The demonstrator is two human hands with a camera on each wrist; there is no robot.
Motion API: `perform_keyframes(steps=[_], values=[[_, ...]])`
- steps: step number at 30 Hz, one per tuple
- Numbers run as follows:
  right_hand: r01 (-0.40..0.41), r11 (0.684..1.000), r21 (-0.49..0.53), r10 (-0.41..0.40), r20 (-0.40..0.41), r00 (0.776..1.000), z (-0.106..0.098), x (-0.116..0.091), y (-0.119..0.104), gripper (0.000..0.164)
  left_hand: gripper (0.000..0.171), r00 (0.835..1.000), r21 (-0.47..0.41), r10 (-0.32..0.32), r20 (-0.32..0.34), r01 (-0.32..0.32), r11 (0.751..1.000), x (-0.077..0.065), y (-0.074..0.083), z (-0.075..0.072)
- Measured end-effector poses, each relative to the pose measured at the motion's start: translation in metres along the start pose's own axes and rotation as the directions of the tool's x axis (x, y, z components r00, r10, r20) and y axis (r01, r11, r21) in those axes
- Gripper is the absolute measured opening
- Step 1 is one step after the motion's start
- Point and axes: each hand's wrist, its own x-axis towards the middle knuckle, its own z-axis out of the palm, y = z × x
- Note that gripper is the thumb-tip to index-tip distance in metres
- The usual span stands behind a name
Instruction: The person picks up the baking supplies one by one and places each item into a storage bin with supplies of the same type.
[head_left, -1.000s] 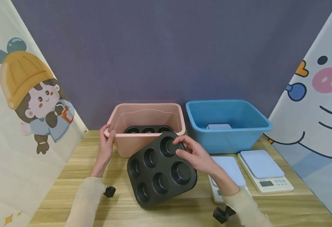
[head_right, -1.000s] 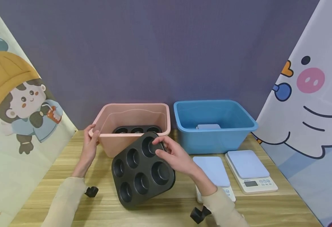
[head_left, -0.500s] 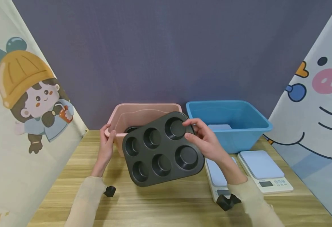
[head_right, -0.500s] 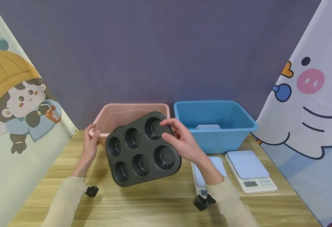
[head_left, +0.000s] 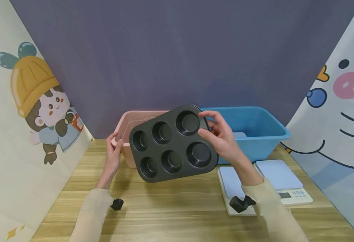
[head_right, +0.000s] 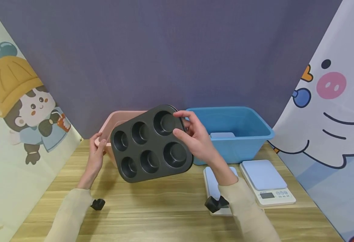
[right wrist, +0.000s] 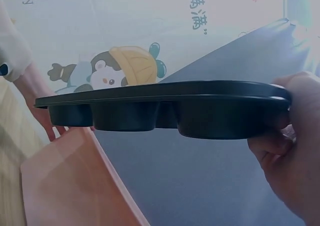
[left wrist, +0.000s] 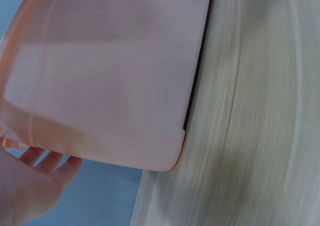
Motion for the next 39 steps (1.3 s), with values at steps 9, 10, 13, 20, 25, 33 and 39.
perform_keyframes(steps=[9, 10, 13, 20, 25, 33, 39], values=[[0.038, 0.996, -0.077, -0.046, -0.111, 0.993, -0.009, 0.012, 0.002, 0.041, 0.047, 1.0, -0.01, -0.016, -0.002, 0.016, 1.0, 0.003, -0.006, 0.005], [0.04, 0.995, -0.088, -0.051, -0.123, 0.991, -0.01, 0.014, 0.003, 0.041, 0.047, 1.0, -0.009, -0.016, -0.002, 0.016, 1.0, 0.003, -0.006, 0.006], [0.047, 0.991, -0.127, -0.066, -0.149, 0.987, -0.014, 0.018, 0.004, 0.039, 0.047, 1.0, -0.012, -0.013, -0.002, 0.012, 1.0, 0.003, -0.007, 0.008], [0.039, 0.981, -0.19, -0.079, -0.21, 0.974, -0.023, 0.029, 0.008, 0.038, 0.046, 1.0, 0.006, -0.009, -0.006, 0.009, 1.0, 0.003, -0.01, 0.014], [0.056, 0.981, -0.183, -0.095, -0.214, 0.972, -0.026, 0.037, 0.008, 0.037, 0.046, 1.0, 0.013, -0.012, -0.003, 0.012, 1.0, 0.003, -0.01, 0.018], [0.084, 0.972, -0.218, -0.129, -0.201, 0.971, -0.021, 0.049, 0.001, 0.034, 0.047, 0.999, -0.005, -0.023, 0.024, 0.023, 1.0, -0.004, 0.0, 0.018], [0.081, 0.947, -0.31, -0.148, -0.201, 0.968, -0.017, 0.055, 0.0, 0.029, 0.046, 1.0, -0.011, 0.0, 0.022, 0.001, 1.0, -0.004, -0.005, 0.018]])
